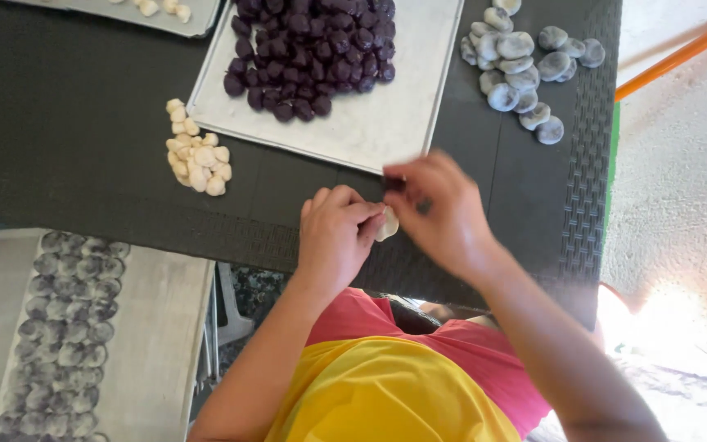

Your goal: Filling small pieces of white dough with purple dough and rolling them into balls.

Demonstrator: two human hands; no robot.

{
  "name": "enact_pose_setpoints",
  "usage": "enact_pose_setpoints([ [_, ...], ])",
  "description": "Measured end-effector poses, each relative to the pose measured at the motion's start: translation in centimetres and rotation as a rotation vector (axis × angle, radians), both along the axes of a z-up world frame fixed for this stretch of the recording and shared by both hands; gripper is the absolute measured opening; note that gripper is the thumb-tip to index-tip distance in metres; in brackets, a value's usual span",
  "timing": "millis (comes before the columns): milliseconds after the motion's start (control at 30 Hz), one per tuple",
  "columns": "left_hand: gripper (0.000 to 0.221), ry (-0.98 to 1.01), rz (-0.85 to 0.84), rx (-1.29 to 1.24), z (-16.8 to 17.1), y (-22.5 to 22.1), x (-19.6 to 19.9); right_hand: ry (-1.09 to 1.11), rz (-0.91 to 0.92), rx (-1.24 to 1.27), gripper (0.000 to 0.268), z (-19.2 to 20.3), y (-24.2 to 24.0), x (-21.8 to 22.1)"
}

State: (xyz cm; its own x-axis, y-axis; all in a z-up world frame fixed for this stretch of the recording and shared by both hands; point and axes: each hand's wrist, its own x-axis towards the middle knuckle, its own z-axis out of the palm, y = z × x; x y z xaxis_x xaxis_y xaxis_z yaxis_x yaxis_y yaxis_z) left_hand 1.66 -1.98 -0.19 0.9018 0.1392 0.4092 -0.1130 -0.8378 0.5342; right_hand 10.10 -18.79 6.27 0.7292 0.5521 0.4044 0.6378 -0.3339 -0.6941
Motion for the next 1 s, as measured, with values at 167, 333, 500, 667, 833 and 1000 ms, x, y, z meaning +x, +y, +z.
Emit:
enact_pose_setpoints([
  [167, 0.007, 0.089, -0.035, -0.01, 1.5, 0.1, 0.9, -0.37, -0.076, -0.27, 0.018, -4.1, -2.0, -5.0],
  [333, 0.017, 0.109, -0.153, -0.161, 2.9, 0.9, -0.6, -0.212, -0.009, -0.222, 0.041, -3.7, -2.5, -3.8],
  [500, 0.04, 0.154, -0.181, -0.397, 2.7, 1.5, -2.0, -0.234, 0.065, -0.26, 0.032, -4.2, -1.7, -3.3],
  [667, 0.019, 0.09, -0.211, -0.811, 3.4, 0.5, -3.3, 0.295, -0.046, 0.256, 0.048, -1.2, -1.4, -6.2],
  [833, 0.025, 0.138, -0.231, -1.094, 5.9, 0.1, -3.5, 0.608, 0.039, 0.514, 0.025, -1.4, -2.2, -4.8],
  [1000, 0.026, -0.053, -0.248, -1.163, 5.7, -1.8, -2.2, 0.965, 0.009, 0.76, 0.019, -1.4, -1.7, -4.8],
])
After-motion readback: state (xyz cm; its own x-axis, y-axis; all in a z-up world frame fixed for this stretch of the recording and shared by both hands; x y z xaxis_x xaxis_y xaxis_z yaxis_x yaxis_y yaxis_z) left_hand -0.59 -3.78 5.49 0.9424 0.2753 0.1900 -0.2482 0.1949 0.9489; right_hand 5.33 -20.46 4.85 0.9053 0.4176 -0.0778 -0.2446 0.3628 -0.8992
